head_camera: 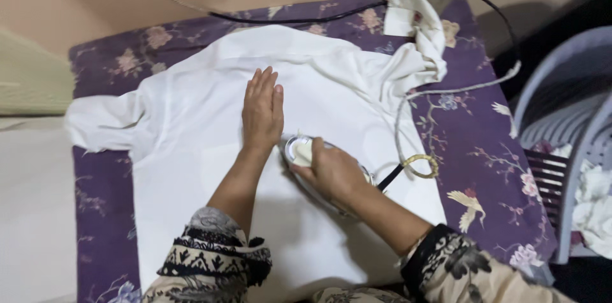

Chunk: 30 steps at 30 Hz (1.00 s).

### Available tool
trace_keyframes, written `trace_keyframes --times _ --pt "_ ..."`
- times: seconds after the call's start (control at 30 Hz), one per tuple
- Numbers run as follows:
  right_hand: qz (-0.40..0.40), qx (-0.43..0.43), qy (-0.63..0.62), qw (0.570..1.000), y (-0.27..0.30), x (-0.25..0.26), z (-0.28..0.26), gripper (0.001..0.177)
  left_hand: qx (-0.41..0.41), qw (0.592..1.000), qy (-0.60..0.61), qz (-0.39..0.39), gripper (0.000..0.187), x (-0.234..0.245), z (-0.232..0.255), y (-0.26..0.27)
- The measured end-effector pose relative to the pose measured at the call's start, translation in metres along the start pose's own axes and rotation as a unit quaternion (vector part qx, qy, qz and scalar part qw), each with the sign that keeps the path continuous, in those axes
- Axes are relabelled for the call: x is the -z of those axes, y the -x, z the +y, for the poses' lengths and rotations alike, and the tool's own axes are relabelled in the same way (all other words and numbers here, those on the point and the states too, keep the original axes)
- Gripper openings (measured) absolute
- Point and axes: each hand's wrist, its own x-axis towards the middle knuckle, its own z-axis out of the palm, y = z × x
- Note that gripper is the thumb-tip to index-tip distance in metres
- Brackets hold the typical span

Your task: The person irons a white long-sleeved shirt on a purple floral-covered ironing board. They repeatedly smooth the fabric with one hand while moving the iron with the other, then flip the shirt to iron the other side and continue smoothing the collar and sleeves.

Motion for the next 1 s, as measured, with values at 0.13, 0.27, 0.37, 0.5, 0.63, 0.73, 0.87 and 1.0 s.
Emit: trace_keyframes --times 0.13,0.27,0.37,0.5,0.63,0.73,0.87,1.0 --pt "0.088 0.045 0.012 0.995 0.011 0.016 0.021 0.061 -0.012 0.999 0.009 -0.034 0.037 -0.032 0.017 -0.028" --pt "0.067 -0.091 0.014 0.994 -0.001 0.05 0.07 0.066 -0.017 0.999 0.007 -0.038 0.027 -0.066 0.033 -0.055" --pt "0.053 -0.182 0.019 0.982 0.01 0.078 0.117 0.065 -0.017 0.999 -0.014 -0.046 0.021 -0.091 0.038 -0.078" --pt "-0.012 -0.287 -0.004 0.958 0.044 0.104 0.16 0.052 0.017 0.99 -0.073 -0.12 0.016 -0.128 0.027 -0.114" --pt "-0.055 -0.281 0.033 0.957 0.074 0.103 0.164 0.051 -0.054 0.981 -0.127 -0.135 0.028 -0.174 0.002 -0.148" --pt "-0.101 -0.311 -0.021 0.945 0.085 0.092 0.156 0.055 -0.094 0.986 -0.096 -0.096 0.035 -0.207 -0.015 -0.158" --pt "-0.109 -0.243 -0.032 0.963 0.072 0.076 0.139 0.059 -0.035 0.98 -0.129 -0.15 0.022 -0.227 -0.023 -0.177" --pt "0.01 -0.161 -0.1 0.982 0.044 0.055 0.124 0.059 -0.048 0.992 -0.01 -0.116 0.012 -0.222 -0.019 -0.191"
